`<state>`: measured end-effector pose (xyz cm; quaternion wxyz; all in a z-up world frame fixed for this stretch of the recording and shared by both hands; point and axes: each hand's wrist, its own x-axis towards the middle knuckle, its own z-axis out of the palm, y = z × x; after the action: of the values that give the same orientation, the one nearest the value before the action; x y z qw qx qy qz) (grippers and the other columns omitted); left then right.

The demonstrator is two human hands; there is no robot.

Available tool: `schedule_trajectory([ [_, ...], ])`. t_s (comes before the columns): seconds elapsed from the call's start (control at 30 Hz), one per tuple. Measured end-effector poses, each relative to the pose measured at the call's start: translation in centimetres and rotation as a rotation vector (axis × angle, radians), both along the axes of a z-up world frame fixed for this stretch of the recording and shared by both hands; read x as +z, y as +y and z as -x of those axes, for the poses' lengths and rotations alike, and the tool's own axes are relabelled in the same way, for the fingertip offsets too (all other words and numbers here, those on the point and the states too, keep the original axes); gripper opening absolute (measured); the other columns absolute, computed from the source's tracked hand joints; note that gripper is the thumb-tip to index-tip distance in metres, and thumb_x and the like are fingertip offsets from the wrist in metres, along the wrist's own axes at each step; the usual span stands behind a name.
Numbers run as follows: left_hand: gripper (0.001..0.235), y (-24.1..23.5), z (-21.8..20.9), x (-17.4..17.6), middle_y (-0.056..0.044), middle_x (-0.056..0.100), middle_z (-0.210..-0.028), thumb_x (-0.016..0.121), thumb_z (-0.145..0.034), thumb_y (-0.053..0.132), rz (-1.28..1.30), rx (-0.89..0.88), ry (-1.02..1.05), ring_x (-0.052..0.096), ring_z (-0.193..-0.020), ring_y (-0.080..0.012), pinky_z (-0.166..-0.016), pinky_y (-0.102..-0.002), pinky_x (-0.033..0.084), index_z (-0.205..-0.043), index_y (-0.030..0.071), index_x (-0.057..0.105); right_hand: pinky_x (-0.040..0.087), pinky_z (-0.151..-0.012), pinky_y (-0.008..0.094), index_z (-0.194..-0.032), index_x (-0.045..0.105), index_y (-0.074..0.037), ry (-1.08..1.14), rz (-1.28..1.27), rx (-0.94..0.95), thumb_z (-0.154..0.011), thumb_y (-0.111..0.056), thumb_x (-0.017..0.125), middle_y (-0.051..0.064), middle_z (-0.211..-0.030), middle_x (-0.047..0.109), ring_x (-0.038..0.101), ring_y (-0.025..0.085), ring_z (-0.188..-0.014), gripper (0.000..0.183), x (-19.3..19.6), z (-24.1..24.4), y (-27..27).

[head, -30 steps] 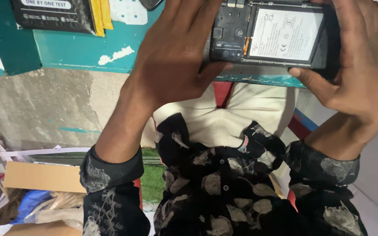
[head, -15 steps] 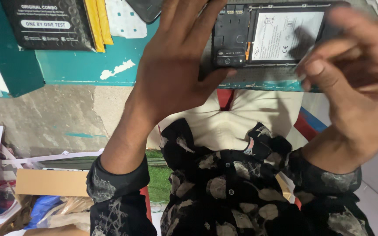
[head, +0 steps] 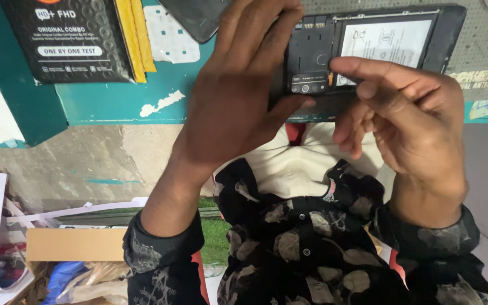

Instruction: The person disassembles a smartphone by removing the back cover and using tweezers to detach internal components. They carefully lift and separate parts from the main body, handling the device with both hands throughout the process.

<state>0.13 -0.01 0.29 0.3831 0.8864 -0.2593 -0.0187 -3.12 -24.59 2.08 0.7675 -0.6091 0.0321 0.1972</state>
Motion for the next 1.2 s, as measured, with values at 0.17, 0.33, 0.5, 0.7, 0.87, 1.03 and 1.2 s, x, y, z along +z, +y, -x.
schedule_trajectory([
  [0.17, 0.089, -0.2, -0.2, 0.4, -0.012, 0.046, -0.157, 0.099, -0.082, 0.027, -0.01, -0.003, 0.011, 0.04, -0.152, -0.0359, -0.121, -0.04, 0.046, -0.15, -0.002, 0.049, 0.058, -0.051, 0.026, -0.133, 0.06, 0.018, 0.149, -0.144, -0.064, -0.103, 0.005, 0.043, 0.024, -0.075, 0.069, 0.069, 0.023, -0.055, 0.036, 0.3, 0.2, -0.2],
  [0.33, 0.087, -0.1, -0.4, 0.3, -0.012, 0.046, -0.154, 0.1, -0.084, 0.029, -0.018, -0.017, -0.022, 0.04, -0.148, -0.0357, -0.123, -0.041, 0.044, -0.148, -0.002, 0.049, 0.059, -0.052, 0.03, -0.132, 0.057, 0.023, 0.12, -0.068, -0.037, -0.104, 0.008, 0.038, 0.025, -0.074, 0.066, 0.069, 0.027, -0.055, 0.037, 0.2, 0.1, -0.6],
  [0.5, 0.087, 0.0, -0.3, 0.0, -0.011, 0.046, -0.153, 0.1, -0.084, 0.028, 0.007, -0.012, -0.032, 0.041, -0.148, -0.0354, -0.123, -0.041, 0.043, -0.147, -0.001, 0.048, 0.06, -0.061, 0.031, -0.134, 0.058, 0.022, 0.126, -0.094, -0.054, -0.104, 0.008, 0.039, 0.021, -0.069, 0.066, 0.069, 0.025, -0.057, 0.039, 0.0, 0.3, -0.8],
  [0.7, 0.088, -0.1, -0.4, 0.2, -0.01, 0.047, -0.153, 0.101, -0.082, 0.028, 0.016, -0.011, -0.023, 0.042, -0.147, -0.0334, -0.123, -0.041, 0.043, -0.147, 0.0, 0.048, 0.061, -0.055, 0.032, -0.132, 0.058, 0.021, 0.076, -0.007, -0.024, -0.104, 0.007, 0.039, 0.022, -0.075, 0.068, 0.071, 0.026, -0.06, 0.036, 0.5, -0.4, -0.4],
  [0.87, 0.088, 0.0, -0.3, 0.4, -0.011, 0.047, -0.154, 0.1, -0.08, 0.025, 0.027, -0.009, -0.029, 0.043, -0.145, -0.0349, -0.121, -0.042, 0.043, -0.148, 0.0, 0.049, 0.06, -0.052, 0.032, -0.134, 0.058, 0.015, 0.045, 0.138, -0.04, -0.104, 0.006, 0.045, 0.02, -0.079, 0.069, 0.071, 0.026, -0.062, 0.035, 1.7, -1.0, 0.5],
  [1.03, 0.085, 0.0, -0.5, 0.5, -0.011, 0.046, -0.151, 0.1, -0.081, 0.023, 0.063, -0.024, -0.016, 0.044, -0.145, -0.0335, -0.121, -0.04, 0.044, -0.144, -0.001, 0.049, 0.059, -0.053, 0.03, -0.138, 0.059, 0.011, 0.066, 0.183, 0.01, -0.104, 0.003, 0.047, 0.017, -0.078, 0.068, 0.071, 0.025, -0.063, 0.037, 2.4, -1.8, 0.7],
  [1.2, 0.085, 0.2, -0.5, 0.0, -0.01, 0.045, -0.151, 0.1, -0.084, 0.023, 0.107, -0.049, -0.049, 0.044, -0.145, -0.0331, -0.122, -0.041, 0.045, -0.145, 0.0, 0.046, 0.06, -0.055, 0.031, -0.139, 0.059, 0.013, 0.048, 0.116, -0.003, -0.107, 0.004, 0.047, 0.018, -0.081, 0.069, 0.072, 0.024, -0.062, 0.036, 2.7, -2.0, 0.9],
])
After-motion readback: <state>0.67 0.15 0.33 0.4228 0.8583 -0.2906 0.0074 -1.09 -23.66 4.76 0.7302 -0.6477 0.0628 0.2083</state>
